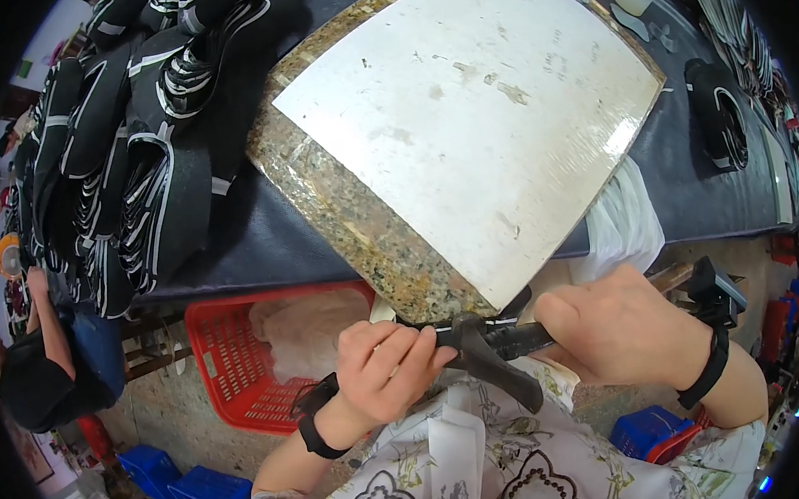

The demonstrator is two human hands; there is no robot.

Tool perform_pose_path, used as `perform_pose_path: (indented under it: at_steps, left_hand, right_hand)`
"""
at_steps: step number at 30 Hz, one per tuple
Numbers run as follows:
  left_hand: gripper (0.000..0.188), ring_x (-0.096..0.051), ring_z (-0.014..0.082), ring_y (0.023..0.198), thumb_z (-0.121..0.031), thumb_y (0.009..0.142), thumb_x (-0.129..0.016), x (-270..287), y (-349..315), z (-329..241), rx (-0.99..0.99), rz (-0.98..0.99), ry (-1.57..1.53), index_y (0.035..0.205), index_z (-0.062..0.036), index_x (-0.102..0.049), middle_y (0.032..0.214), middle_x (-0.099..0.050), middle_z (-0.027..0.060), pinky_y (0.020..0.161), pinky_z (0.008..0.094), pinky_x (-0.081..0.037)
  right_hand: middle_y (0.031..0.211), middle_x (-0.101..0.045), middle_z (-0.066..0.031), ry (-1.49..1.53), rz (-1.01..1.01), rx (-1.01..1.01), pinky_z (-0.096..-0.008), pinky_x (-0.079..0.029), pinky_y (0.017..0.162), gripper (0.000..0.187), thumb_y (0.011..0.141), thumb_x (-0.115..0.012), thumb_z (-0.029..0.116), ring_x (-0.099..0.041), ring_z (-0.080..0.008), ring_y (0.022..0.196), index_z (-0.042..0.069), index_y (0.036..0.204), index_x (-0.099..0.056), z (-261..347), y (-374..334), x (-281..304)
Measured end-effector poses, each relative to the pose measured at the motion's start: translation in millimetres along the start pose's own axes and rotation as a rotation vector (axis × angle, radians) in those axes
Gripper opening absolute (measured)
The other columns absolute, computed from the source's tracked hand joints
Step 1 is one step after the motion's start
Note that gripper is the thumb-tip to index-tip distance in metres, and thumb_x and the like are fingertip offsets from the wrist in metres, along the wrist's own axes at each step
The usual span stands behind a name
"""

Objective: Assembling shoe upper components by folding edges and hammering them flat.

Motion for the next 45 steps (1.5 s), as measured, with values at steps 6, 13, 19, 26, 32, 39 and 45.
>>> perform_pose_path:
  at_steps: [6, 13, 19, 26, 32, 39, 45]
  left_hand:
    - [0.032, -0.055, 0.0224, 0.075, -0.012, 0.065, -0.081, 0, 1, 3, -0.004, 0.023, -0.061, 0.093, -0.0031, -0.069, 0.086, -0.060, 0.0052, 0.061, 0.0342, -0.042]
    - [0.033, -0.054, 0.0220, 0.076, -0.012, 0.064, -0.079, -2, 8, 0, -0.025, 0.127, -0.049, 0.094, -0.0031, -0.069, 0.086, -0.058, 0.0044, 0.064, 0.0355, -0.043]
    - [0.031, -0.055, 0.0225, 0.076, -0.011, 0.065, -0.078, -5, 11, -1, -0.039, 0.158, -0.011, 0.093, -0.0023, -0.069, 0.086, -0.058, 0.0051, 0.063, 0.0354, -0.044]
    - [0.031, -0.059, 0.0258, 0.075, -0.010, 0.065, -0.082, 1, 5, 0, -0.002, 0.068, -0.073, 0.083, -0.0006, -0.060, 0.085, -0.062, 0.0105, 0.060, 0.0369, -0.045]
    - [0.036, -0.061, 0.0278, 0.077, -0.011, 0.068, -0.082, 1, 0, 0, 0.028, 0.047, -0.080, 0.080, -0.0051, -0.049, 0.086, -0.062, 0.0120, 0.062, 0.0380, -0.047]
    - [0.040, -0.063, 0.0285, 0.083, -0.008, 0.063, -0.083, 1, -3, 6, 0.101, 0.063, -0.098, 0.084, -0.0067, -0.049, 0.093, -0.063, 0.0120, 0.069, 0.0392, -0.048]
    - [0.040, -0.063, 0.0288, 0.086, -0.004, 0.060, -0.081, 1, -3, 13, 0.170, 0.084, -0.142, 0.084, -0.0086, -0.050, 0.094, -0.064, 0.0100, 0.074, 0.0390, -0.047]
  right_hand:
    - [0.065, -0.051, -0.0071, -0.018, -0.039, 0.009, -0.0370, -0.041, 0.045, 0.036, 0.077, -0.073, 0.030, -0.058, -0.0278, 0.054, 0.006, 0.080, -0.047, 2, 0, 2]
    - [0.064, -0.053, -0.0075, -0.023, -0.033, -0.046, -0.0372, -0.040, 0.044, 0.037, 0.076, -0.075, 0.030, -0.057, -0.0283, 0.053, 0.006, 0.081, -0.047, 1, 0, 2]
    - [0.064, -0.054, -0.0074, 0.027, -0.080, -0.026, -0.0370, -0.040, 0.044, 0.037, 0.075, -0.076, 0.028, -0.058, -0.0290, 0.053, 0.005, 0.083, -0.048, 4, 0, 9]
    - [0.066, -0.055, -0.0061, 0.018, -0.109, -0.003, -0.0366, -0.040, 0.045, 0.036, 0.075, -0.076, 0.029, -0.059, -0.0274, 0.055, 0.007, 0.084, -0.049, 4, 0, 8]
    - [0.067, -0.056, -0.0056, 0.001, -0.073, -0.006, -0.0371, -0.041, 0.046, 0.033, 0.076, -0.074, 0.029, -0.060, -0.0277, 0.057, 0.008, 0.084, -0.050, 2, 3, 4]
    - [0.065, -0.056, -0.0052, 0.029, -0.070, 0.022, -0.0375, -0.041, 0.045, 0.030, 0.080, -0.071, 0.029, -0.061, -0.0262, 0.057, 0.008, 0.083, -0.050, 4, 9, 3]
    - [0.062, -0.055, -0.0063, 0.051, -0.127, 0.029, -0.0383, -0.042, 0.045, 0.030, 0.083, -0.068, 0.031, -0.061, -0.0264, 0.054, 0.007, 0.081, -0.050, 7, 12, 9]
Point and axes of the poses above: each hand's wrist, its own y-axis towards the middle knuckle, its own x-axis out of the back of the hand, z = x × y, the point moved 8 cm from there along y, towards the middle knuckle
